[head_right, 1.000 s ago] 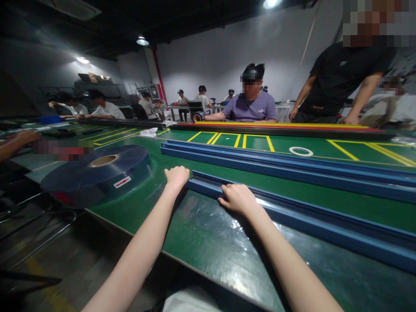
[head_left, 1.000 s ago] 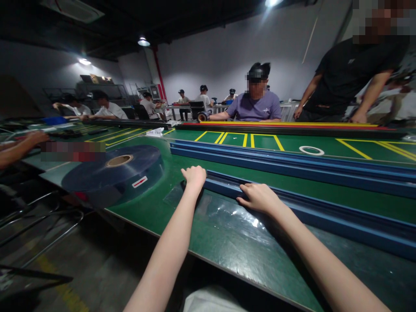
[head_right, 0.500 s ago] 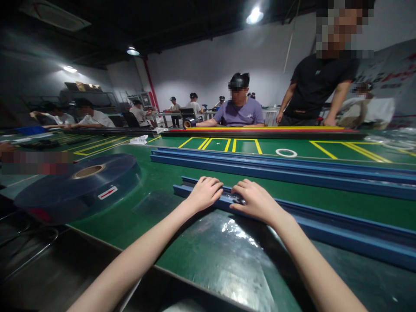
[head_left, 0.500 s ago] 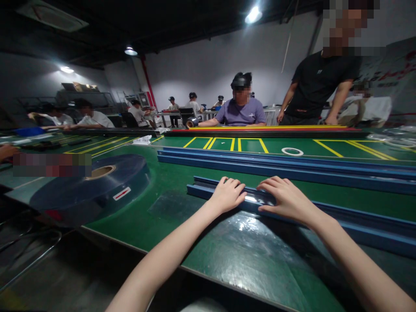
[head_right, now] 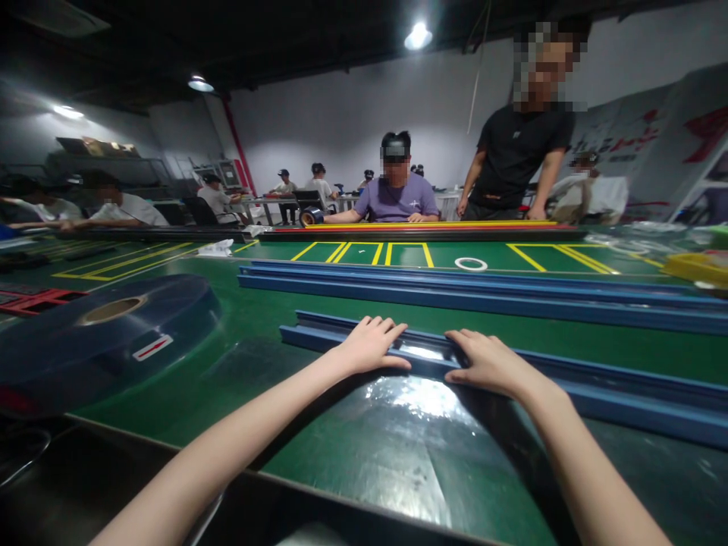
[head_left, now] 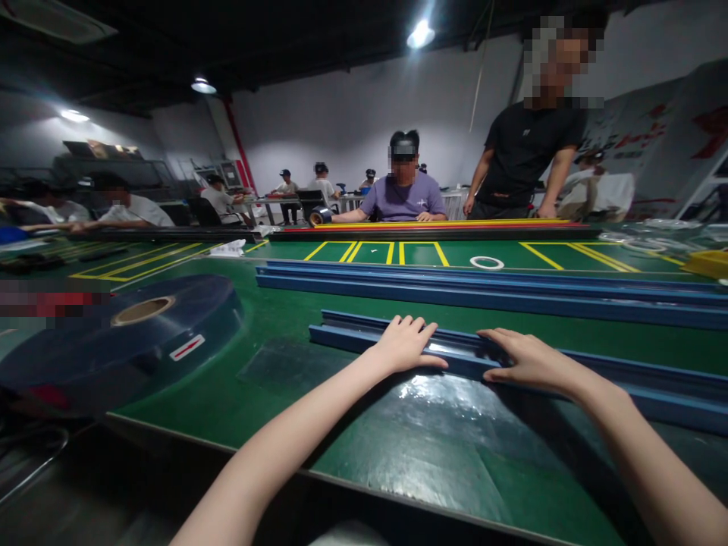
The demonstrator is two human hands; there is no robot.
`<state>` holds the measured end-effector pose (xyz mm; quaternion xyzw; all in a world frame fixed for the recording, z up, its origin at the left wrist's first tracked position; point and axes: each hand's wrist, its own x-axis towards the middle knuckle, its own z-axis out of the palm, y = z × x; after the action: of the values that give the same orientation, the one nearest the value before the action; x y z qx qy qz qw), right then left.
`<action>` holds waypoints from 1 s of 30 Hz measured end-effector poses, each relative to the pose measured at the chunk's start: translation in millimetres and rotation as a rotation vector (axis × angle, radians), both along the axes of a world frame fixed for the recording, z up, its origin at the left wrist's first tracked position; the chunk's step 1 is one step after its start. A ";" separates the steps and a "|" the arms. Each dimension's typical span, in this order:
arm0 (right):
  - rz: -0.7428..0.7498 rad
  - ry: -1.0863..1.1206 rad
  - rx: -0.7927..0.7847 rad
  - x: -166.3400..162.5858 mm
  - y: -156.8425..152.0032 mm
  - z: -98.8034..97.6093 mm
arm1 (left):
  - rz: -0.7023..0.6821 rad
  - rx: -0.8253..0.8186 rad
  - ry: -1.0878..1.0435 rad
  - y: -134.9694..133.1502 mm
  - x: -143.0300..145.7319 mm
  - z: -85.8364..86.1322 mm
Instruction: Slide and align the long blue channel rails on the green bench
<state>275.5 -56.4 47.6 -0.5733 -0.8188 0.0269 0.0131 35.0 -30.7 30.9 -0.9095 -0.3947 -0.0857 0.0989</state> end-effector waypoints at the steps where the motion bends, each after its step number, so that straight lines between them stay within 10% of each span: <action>1: 0.009 0.013 -0.008 -0.4 0.4 0.3 | -0.003 0.019 0.007 0.6 0.1 -0.7; 10: 0.079 -0.006 0.036 -18.2 0.0 7.8 | 0.006 0.059 -0.003 11.2 -13.0 -3.8; 30: 0.133 -0.029 0.224 -23.8 17.9 -6.8 | 0.207 -0.142 0.004 52.3 -136.6 7.5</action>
<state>251.7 -38.5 40.9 -0.5131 -0.8529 -0.0724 0.0634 -101.6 21.6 38.5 -0.8686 -0.4915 -0.0451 0.0433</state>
